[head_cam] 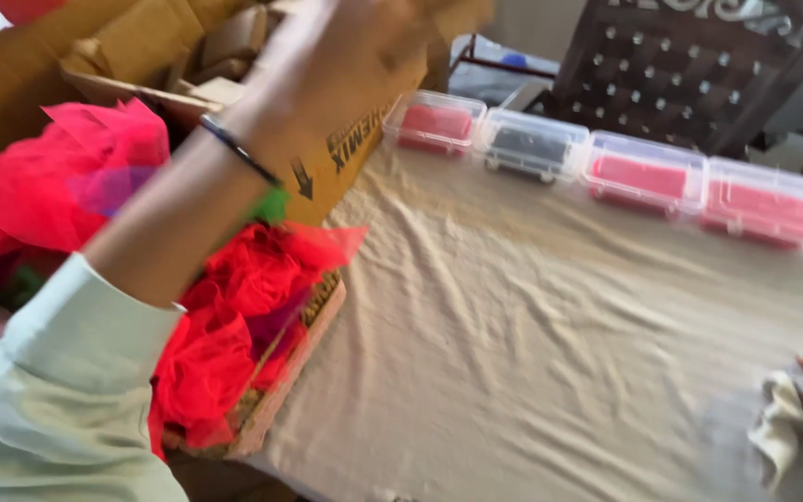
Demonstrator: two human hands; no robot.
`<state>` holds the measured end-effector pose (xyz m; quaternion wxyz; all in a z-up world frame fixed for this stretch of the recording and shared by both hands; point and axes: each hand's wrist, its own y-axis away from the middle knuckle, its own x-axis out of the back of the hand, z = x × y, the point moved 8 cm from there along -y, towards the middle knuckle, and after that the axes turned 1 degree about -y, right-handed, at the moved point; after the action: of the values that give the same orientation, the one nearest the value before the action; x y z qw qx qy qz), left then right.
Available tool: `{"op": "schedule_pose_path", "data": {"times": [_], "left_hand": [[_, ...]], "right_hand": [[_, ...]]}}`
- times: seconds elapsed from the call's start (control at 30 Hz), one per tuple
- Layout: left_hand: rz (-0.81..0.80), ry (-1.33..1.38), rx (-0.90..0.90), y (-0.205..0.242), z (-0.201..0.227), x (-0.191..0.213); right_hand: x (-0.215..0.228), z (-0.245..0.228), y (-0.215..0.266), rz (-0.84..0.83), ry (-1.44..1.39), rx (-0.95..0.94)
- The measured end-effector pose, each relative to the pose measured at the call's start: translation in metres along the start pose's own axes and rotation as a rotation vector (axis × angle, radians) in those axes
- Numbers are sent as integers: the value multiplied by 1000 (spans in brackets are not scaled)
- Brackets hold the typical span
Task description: The recorder is cleaning small wooden blocks with a cloth and placing them into a plastic storage container.
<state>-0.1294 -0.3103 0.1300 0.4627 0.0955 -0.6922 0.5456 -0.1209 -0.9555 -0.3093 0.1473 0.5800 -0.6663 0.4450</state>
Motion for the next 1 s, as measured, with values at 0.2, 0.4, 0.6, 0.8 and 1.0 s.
{"op": "schedule_pose_path", "data": {"times": [0.2,0.4,0.6,0.8,1.0], "left_hand": [[-402,-192,-4,84,18,-180],[-476,-743,324,137,-66,-296],[-693,-500,531,177,-116,-353],[-821,-492,475,160,-91,-292],[-732,-415,482,134,-80,-267]], "right_hand": [[20,-51,-1,28,323,219],[36,-112,-1,46,486,211],[39,-125,1,57,435,161],[40,-141,-5,49,515,87],[37,-133,0,61,555,73]]}}
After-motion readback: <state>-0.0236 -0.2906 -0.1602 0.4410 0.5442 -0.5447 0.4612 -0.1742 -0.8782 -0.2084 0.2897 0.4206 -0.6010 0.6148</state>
